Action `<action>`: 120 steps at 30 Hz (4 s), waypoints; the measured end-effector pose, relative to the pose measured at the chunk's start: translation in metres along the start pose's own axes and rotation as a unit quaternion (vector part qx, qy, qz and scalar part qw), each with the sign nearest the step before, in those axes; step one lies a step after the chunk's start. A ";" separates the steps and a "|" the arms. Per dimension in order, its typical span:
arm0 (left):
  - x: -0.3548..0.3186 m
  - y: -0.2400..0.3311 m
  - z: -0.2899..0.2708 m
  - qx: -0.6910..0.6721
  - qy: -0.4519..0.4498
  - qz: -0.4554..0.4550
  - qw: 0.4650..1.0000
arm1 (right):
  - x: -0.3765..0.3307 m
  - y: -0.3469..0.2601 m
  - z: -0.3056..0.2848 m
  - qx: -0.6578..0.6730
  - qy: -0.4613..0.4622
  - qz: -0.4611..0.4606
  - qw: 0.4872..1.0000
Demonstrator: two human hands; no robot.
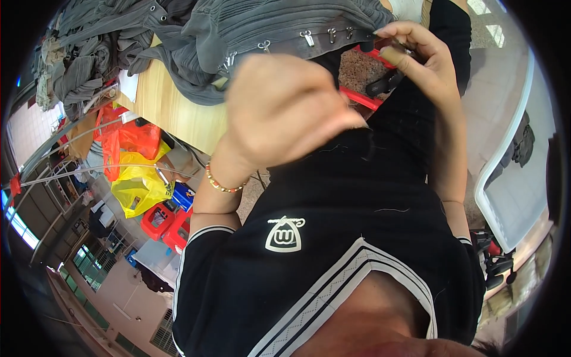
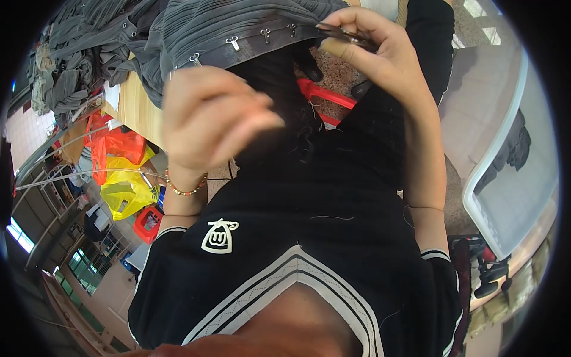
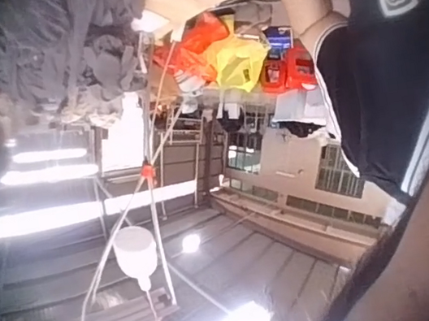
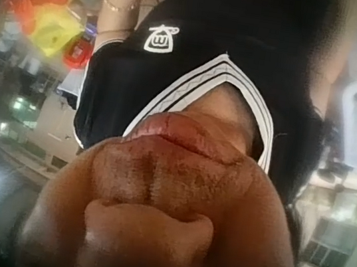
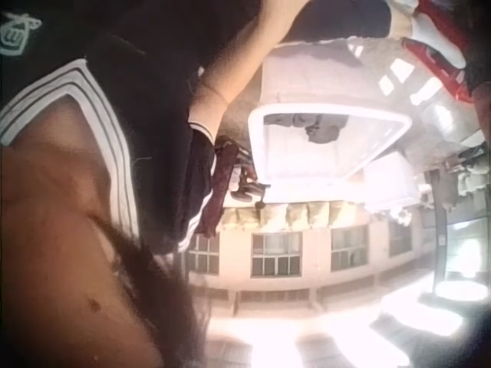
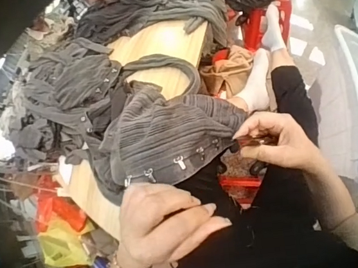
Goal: The recorder uses nippers to trim excess threads and clean up hook-and-eye closures on a batch of grey garments.
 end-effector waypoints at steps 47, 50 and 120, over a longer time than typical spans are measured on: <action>-0.011 -0.047 -0.005 0.038 0.134 -0.131 0.982 | 0.041 -0.066 0.035 -0.172 -0.041 -0.137 0.975; -0.009 -0.047 -0.005 0.019 0.135 -0.137 0.981 | 0.040 -0.064 0.034 -0.163 -0.036 -0.135 0.977; -0.046 -0.058 -0.027 0.158 0.100 -0.130 0.974 | 0.062 -0.127 0.071 -0.377 -0.063 -0.007 0.924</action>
Point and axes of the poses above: each hand's wrist, its own x-axis towards the middle knuckle, its own z-axis out of the palm, y = z × x, the point moved 6 cm from there along x, towards the middle knuckle, and after that the axes turned 15 degrees about -y, right-handed, at the moved point
